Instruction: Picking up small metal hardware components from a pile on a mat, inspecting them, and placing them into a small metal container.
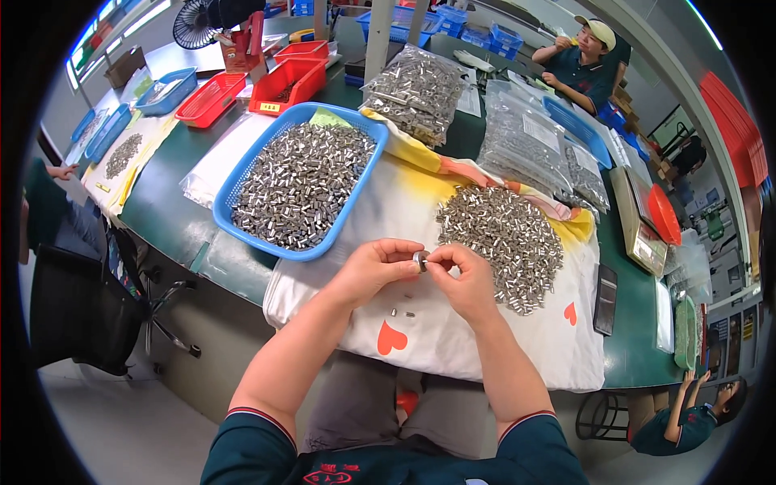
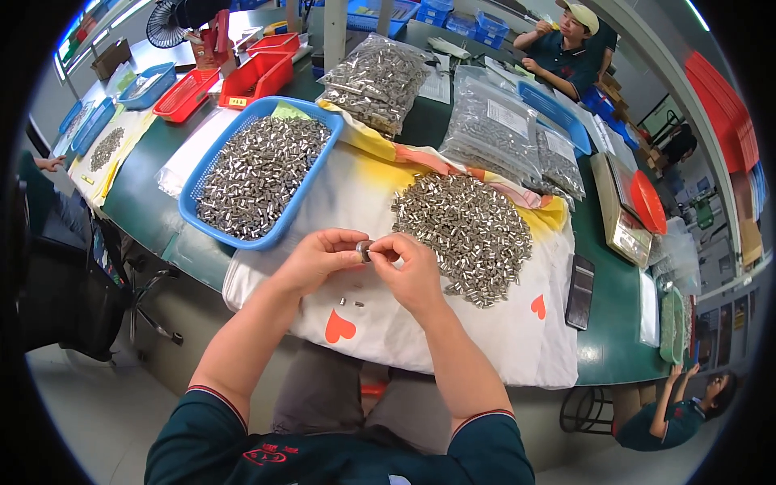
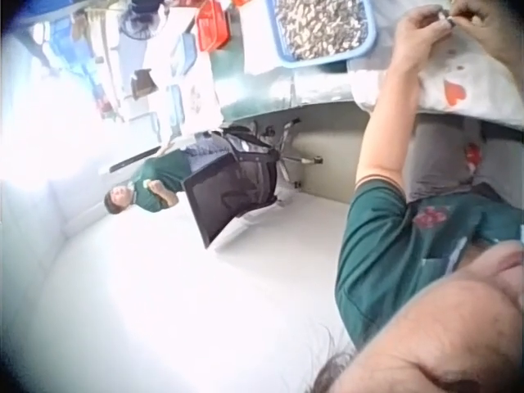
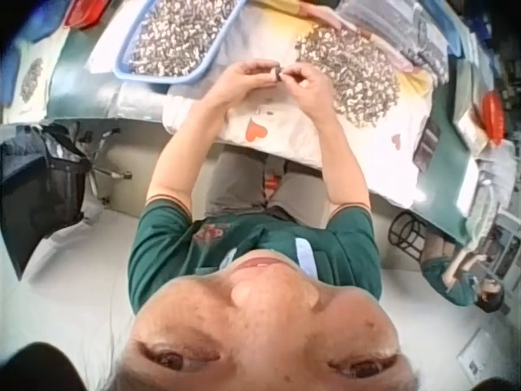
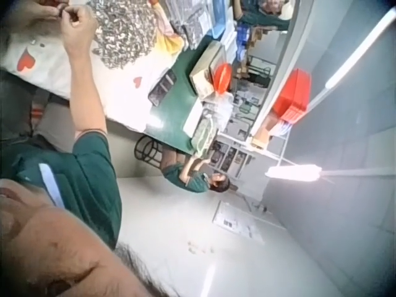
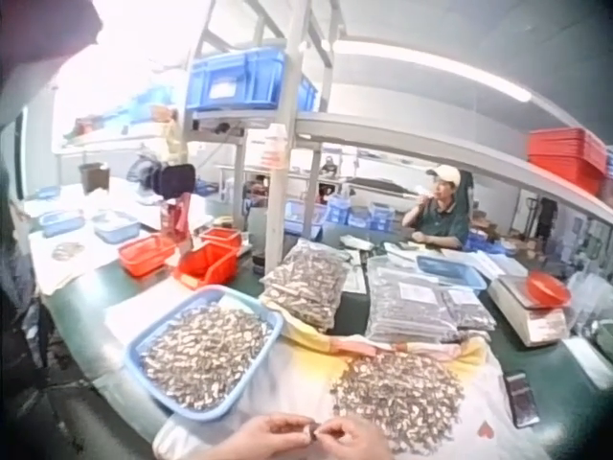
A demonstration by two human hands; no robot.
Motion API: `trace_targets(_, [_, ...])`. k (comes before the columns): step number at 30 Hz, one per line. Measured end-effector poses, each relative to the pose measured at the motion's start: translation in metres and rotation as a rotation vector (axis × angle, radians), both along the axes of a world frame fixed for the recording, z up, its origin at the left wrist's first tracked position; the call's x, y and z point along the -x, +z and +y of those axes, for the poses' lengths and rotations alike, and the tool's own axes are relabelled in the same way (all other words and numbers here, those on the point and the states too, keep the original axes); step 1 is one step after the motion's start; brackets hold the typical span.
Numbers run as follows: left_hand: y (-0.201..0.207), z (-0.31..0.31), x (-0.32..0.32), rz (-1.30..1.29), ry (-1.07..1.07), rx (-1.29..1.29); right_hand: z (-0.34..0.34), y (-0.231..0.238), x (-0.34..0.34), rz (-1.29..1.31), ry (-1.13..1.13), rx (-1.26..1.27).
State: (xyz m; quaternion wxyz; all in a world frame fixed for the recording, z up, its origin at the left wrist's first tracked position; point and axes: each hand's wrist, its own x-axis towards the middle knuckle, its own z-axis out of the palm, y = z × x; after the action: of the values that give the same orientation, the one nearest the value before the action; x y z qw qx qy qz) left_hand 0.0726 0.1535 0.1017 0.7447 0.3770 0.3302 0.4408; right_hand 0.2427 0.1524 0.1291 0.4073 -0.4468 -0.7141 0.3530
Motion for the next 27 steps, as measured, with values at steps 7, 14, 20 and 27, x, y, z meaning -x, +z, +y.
trace_targets(7, [-0.008, 0.000, -0.003, 0.151, 0.021, -0.008, -0.001, -0.010, 0.003, -0.154, -0.038, -0.240])
trace_targets(14, [0.000, 0.008, 0.005, 0.171, 0.005, -0.040, 0.006, 0.000, 0.007, -0.115, -0.007, -0.144])
trace_targets(20, [0.009, 0.006, -0.002, 0.296, 0.026, -0.069, 0.011, -0.007, -0.007, -0.140, 0.038, -0.148])
trace_targets(27, [-0.004, 0.000, -0.004, 0.261, 0.023, -0.103, 0.006, -0.001, -0.008, -0.003, 0.061, 0.105])
